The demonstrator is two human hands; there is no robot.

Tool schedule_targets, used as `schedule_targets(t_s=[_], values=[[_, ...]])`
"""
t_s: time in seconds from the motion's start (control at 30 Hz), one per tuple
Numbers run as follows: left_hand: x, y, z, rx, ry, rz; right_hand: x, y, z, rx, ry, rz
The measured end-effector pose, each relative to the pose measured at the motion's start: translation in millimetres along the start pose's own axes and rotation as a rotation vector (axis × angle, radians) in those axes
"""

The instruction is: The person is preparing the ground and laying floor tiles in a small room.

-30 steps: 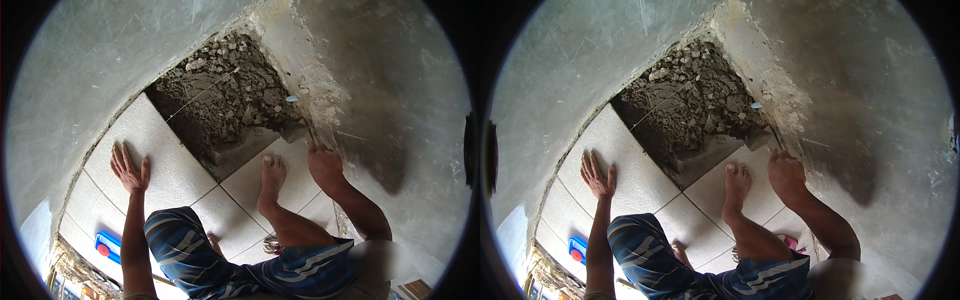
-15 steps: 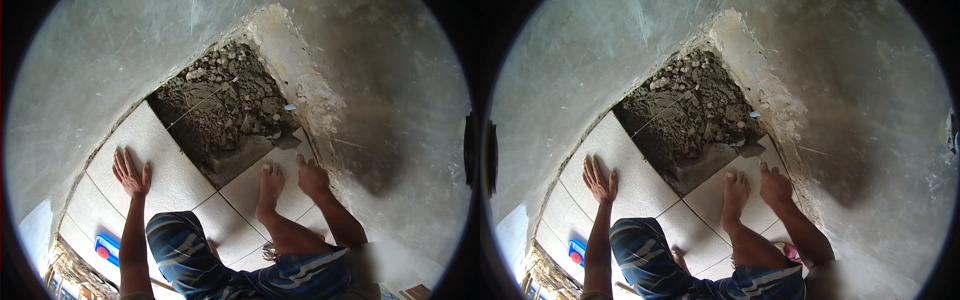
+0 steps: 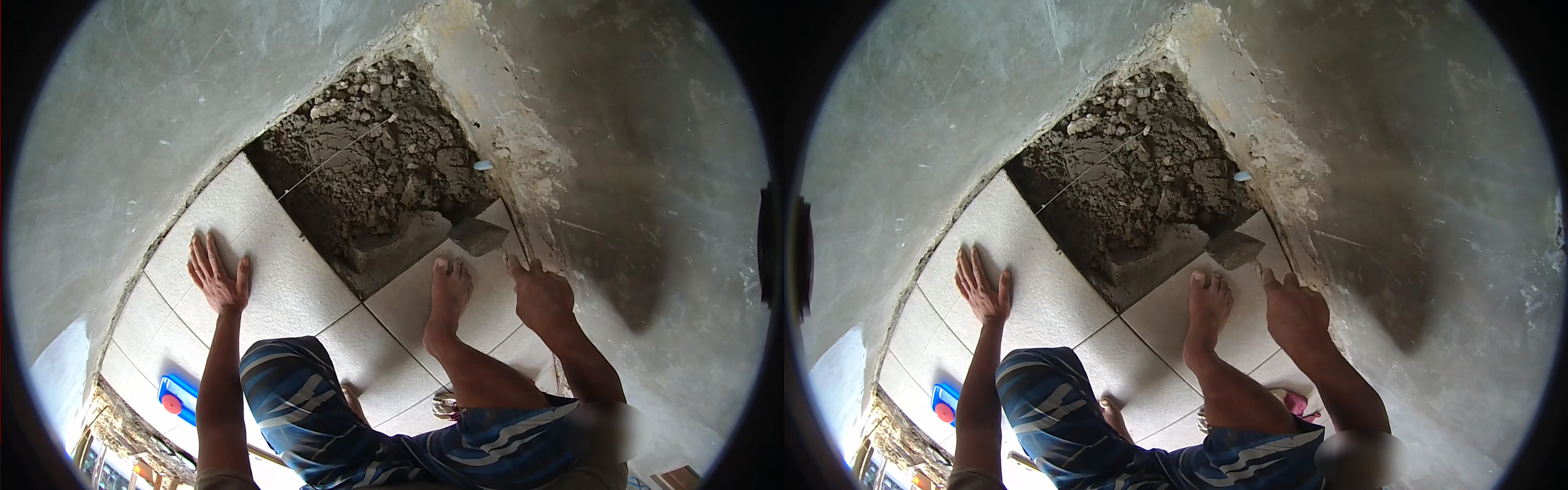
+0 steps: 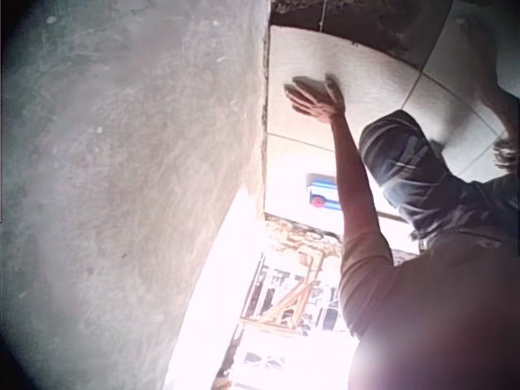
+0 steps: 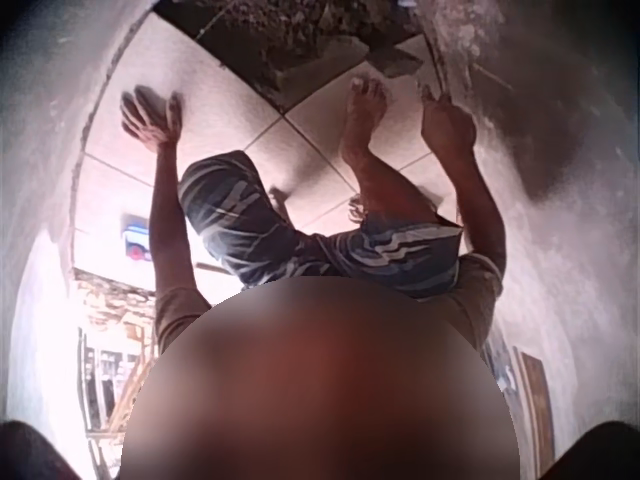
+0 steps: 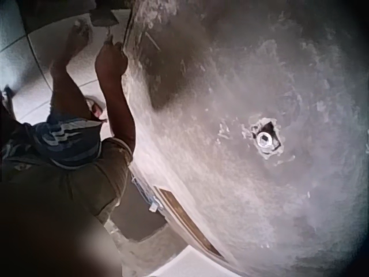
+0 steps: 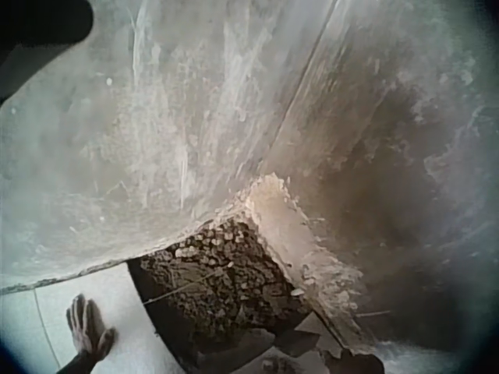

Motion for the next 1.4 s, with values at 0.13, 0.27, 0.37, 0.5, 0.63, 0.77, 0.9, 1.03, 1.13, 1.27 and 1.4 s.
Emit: schedule_targets(t_s=[0.13, 0.27, 0.37, 0.5, 0.63, 0.77, 0.9, 1.03, 1.13, 1.27, 1.4], values=[[2, 0, 2, 0.020, -0.033, 0.006, 18, 0, -5, 0.023, -0.006, 0.008], [-3, -1, -3, -0.006, 0.001, 0.007, 33, -19, -76, -0.092, -0.046, -0.038], [0, 0, -4, 0.033, -0.026, 0.018, 36, -39, -91, -0.093, -0.141, -0.077], [1, 0, -1, 0.019, -0.012, 0.005, 16, -40, -27, 0.027, -0.151, -0.010], [4, 1, 2, 0.026, -0.043, 0.008, 10, -34, 20, 0.002, -0.091, 0.072], [1, 1, 0, 0.030, -0.021, -0.001, -7, -32, 13, -0.053, 0.100, -0.018], [-3, -1, 1, -0.009, 0.019, -0.017, -10, -34, -8, -0.171, 0.255, 0.022], [-2, -3, 4, -0.001, -0.003, -0.010, 18, -16, -42, -0.262, 0.405, 0.124], [-1, -2, 3, -0.029, 0.014, -0.021, 23, -33, -56, -0.299, 0.299, 0.152], [-2, -2, 0, -0.009, -0.006, -0.008, 37, -24, -47, -0.315, 0.418, 0.167], [-1, -2, 4, -0.003, 0.033, 0.003, 39, -10, -34, -0.303, 0.345, 0.203]])
Point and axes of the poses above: each hand's wrist, its own y-axis away from the middle knuckle, its own z-axis out of the back of the hand, x = y × z, the point moved 2 cm from there along -y, towards the middle knuckle, and after that the axes turned 5 degrees about -x, right-handed, at the moved point
